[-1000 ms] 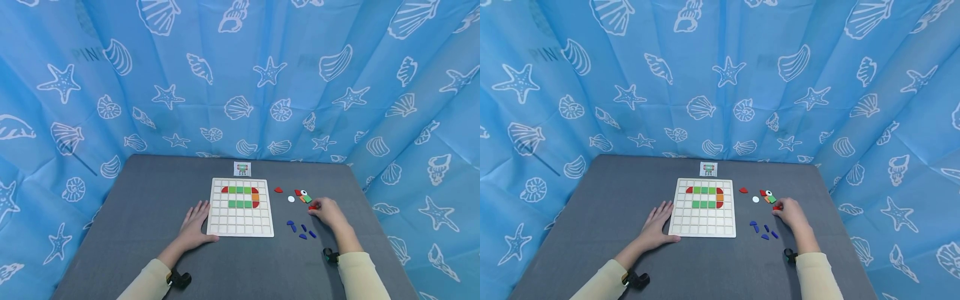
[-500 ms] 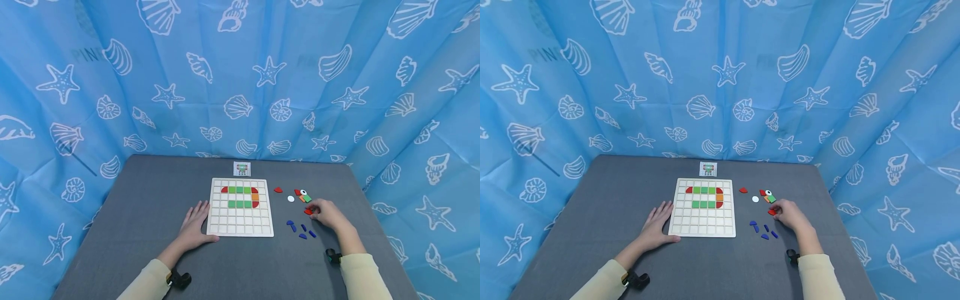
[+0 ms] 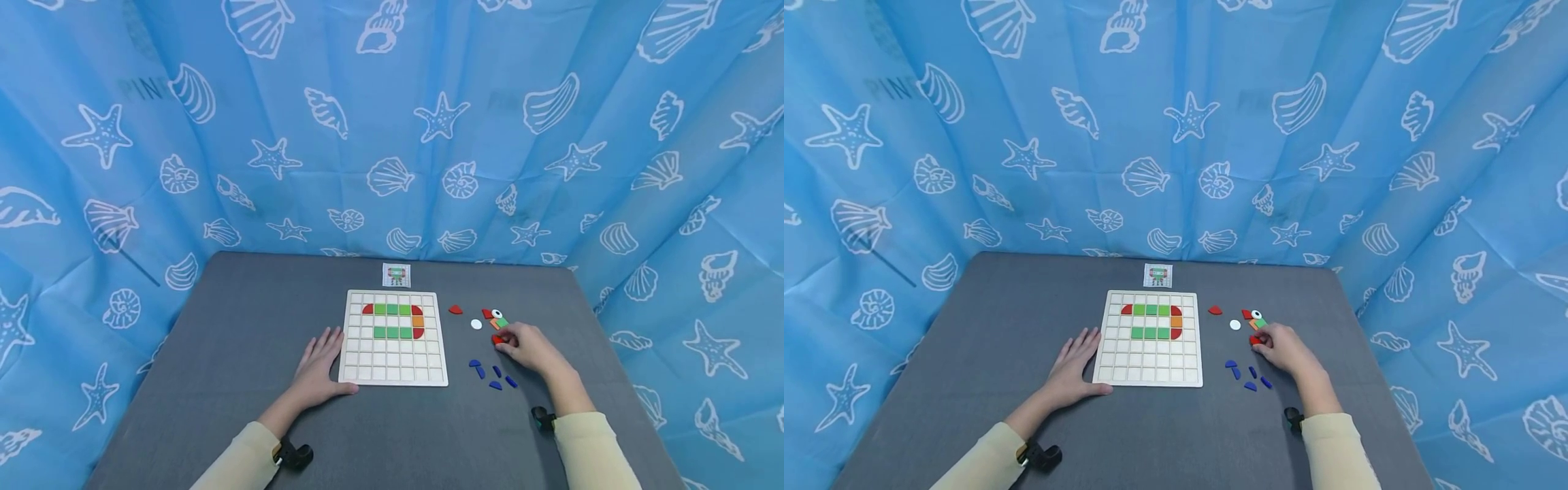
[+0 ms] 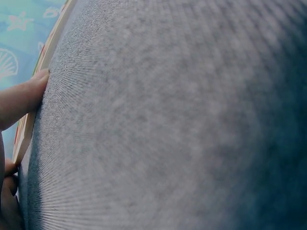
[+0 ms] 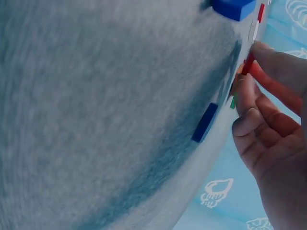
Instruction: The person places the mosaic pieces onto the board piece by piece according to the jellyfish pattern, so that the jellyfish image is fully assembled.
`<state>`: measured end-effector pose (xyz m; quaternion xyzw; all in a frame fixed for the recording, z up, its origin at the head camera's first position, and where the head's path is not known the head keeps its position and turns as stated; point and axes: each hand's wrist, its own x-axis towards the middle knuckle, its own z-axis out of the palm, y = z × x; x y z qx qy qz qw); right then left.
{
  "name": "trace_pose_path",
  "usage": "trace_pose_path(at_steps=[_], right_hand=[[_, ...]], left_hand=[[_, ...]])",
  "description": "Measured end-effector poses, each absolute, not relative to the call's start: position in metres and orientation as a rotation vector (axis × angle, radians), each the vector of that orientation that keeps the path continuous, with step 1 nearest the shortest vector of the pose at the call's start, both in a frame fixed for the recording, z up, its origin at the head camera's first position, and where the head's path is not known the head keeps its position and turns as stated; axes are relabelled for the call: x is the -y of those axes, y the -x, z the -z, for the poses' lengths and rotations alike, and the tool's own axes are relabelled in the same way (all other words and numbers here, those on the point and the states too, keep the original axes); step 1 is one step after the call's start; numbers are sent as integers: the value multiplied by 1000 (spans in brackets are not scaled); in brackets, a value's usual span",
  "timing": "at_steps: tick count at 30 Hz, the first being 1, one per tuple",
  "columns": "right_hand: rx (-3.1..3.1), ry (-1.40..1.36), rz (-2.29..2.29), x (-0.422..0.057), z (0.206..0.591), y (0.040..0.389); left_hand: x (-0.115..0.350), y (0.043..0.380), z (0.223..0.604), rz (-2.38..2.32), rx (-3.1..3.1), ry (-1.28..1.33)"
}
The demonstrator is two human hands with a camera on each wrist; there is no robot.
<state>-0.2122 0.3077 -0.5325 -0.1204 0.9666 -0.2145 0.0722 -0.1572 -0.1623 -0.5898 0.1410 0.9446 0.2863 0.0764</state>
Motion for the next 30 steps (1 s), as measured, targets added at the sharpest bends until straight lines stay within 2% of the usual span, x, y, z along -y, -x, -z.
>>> trace_pose_path(at_steps=[13,30], right_hand=[[-3039,475,635,-281,512,211],[-3062,665,682,-220,488,212]], left_hand=[[162,157,590,-839,-2825,-412],[163,157,590,-833,-2823,-423]])
